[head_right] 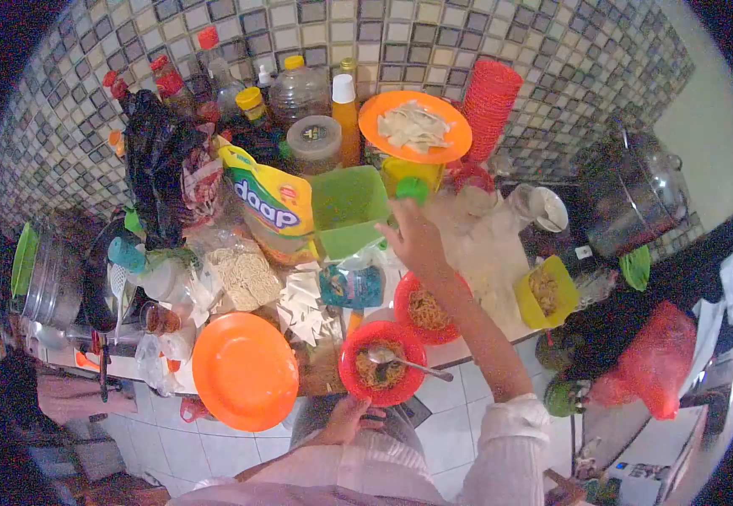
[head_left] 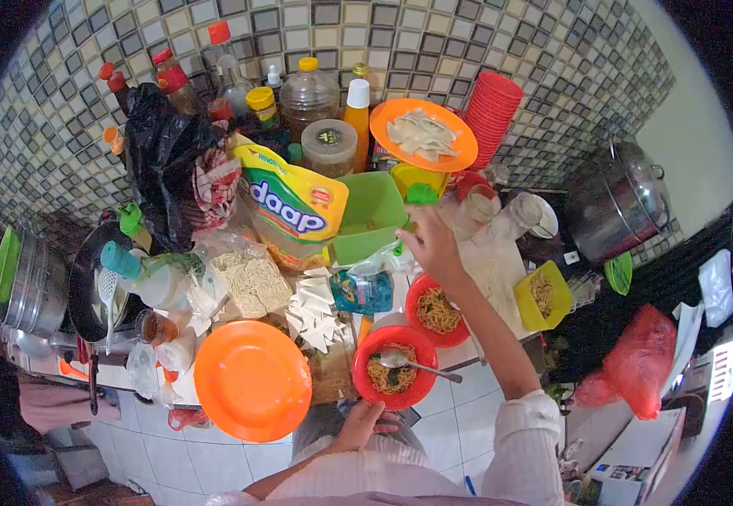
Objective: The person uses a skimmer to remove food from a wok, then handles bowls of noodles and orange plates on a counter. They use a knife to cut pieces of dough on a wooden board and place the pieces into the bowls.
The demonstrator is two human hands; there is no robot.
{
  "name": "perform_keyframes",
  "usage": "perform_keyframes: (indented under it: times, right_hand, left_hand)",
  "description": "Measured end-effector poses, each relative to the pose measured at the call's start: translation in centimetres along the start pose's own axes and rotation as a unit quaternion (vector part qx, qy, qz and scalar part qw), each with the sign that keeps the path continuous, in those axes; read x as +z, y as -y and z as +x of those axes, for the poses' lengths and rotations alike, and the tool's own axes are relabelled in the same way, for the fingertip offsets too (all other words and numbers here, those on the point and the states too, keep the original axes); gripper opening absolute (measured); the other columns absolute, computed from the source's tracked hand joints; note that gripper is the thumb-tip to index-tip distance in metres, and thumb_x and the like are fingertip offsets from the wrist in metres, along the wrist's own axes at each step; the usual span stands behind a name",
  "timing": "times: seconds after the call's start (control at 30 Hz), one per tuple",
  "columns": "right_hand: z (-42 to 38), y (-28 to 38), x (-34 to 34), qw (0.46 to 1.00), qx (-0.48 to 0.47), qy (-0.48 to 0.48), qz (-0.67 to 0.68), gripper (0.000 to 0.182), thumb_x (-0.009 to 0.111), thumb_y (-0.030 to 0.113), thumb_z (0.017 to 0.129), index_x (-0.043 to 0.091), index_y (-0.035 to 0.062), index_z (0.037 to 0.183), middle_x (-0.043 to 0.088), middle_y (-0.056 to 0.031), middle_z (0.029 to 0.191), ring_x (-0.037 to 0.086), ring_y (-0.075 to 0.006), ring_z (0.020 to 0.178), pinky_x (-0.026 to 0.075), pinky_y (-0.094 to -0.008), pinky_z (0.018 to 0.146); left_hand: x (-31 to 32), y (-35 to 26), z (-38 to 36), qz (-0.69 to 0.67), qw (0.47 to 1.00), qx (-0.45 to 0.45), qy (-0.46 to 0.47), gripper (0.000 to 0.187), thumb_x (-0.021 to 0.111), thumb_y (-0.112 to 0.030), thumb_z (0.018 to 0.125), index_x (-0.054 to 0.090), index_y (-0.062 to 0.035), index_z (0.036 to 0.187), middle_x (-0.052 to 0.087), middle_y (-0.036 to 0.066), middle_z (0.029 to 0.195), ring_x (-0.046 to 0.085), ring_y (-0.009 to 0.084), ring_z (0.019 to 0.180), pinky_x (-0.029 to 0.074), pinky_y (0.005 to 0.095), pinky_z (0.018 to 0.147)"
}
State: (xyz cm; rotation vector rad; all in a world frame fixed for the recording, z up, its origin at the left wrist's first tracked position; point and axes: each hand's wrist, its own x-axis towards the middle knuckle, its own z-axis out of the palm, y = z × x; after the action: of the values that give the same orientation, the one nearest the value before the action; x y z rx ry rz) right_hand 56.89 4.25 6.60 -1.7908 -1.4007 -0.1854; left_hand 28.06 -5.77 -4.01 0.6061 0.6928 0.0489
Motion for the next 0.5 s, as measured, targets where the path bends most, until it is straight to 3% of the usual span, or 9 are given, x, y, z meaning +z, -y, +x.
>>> perform_keyframes:
  times: [0.1,0.23,0.3,0.43,0.5]
  right_hand:
    - [-0.5,-0.1,-1.6,0.996,0.084,0.008,-0.029,0.016,0.055,0.019,0.075,0.051,0.0063,0.083,0.051,-0.0125,0.082,0.054,-0.0298,0.072,0.043,-0.0376,0.059]
    - [-3.0,-0.8,-2.2,0.992,0.083,0.080,-0.044,0.009,0.056,0.012,0.075,0.056,0.0033,0.079,0.055,-0.0101,0.072,0.056,-0.0228,0.061,0.043,-0.0309,0.055]
    - [-4.3,-1.3,-1.5,0.980,-0.048,0.178,-0.079,0.010,0.054,0.013,0.075,0.060,0.0059,0.080,0.057,-0.0097,0.073,0.057,-0.0219,0.060,0.046,-0.0324,0.055]
    - [-5.1,0.2,-0.2,0.966,-0.047,0.206,-0.152,0.015,0.054,0.016,0.074,0.062,0.0096,0.086,0.058,-0.0088,0.072,0.059,-0.0220,0.066,0.047,-0.0339,0.057]
    - [-5.1,-0.2,1.8,0.963,-0.232,0.074,-0.115,0.019,0.045,0.021,0.079,0.057,0.0128,0.090,0.059,-0.0060,0.074,0.060,-0.0229,0.069,0.048,-0.0360,0.057]
  left_hand:
    - [-0.1,0.2,-0.1,-0.008,1.000,0.000,-0.013,0.027,0.040,-0.021,0.089,0.042,-0.0011,0.107,0.052,0.012,0.101,0.056,0.0188,0.083,0.052,0.0322,0.068]
    - [-0.5,0.5,-0.7,0.012,0.999,-0.026,-0.032,0.024,0.040,-0.018,0.089,0.044,-0.0014,0.106,0.055,0.011,0.096,0.056,0.0177,0.081,0.053,0.0311,0.065]
    - [-0.6,0.4,-1.2,0.030,0.998,-0.040,-0.034,0.024,0.041,-0.018,0.089,0.043,-0.0017,0.106,0.055,0.011,0.094,0.056,0.0173,0.080,0.053,0.0308,0.065]
    - [-0.1,-0.2,-2.3,0.051,0.997,-0.046,-0.038,0.024,0.041,-0.018,0.088,0.043,-0.0015,0.106,0.055,0.011,0.090,0.057,0.0169,0.076,0.053,0.0306,0.064]
    - [-0.3,0.0,-2.6,0.064,0.997,-0.039,-0.035,0.024,0.041,-0.018,0.088,0.043,-0.0010,0.105,0.055,0.012,0.090,0.058,0.0173,0.074,0.053,0.0310,0.064]
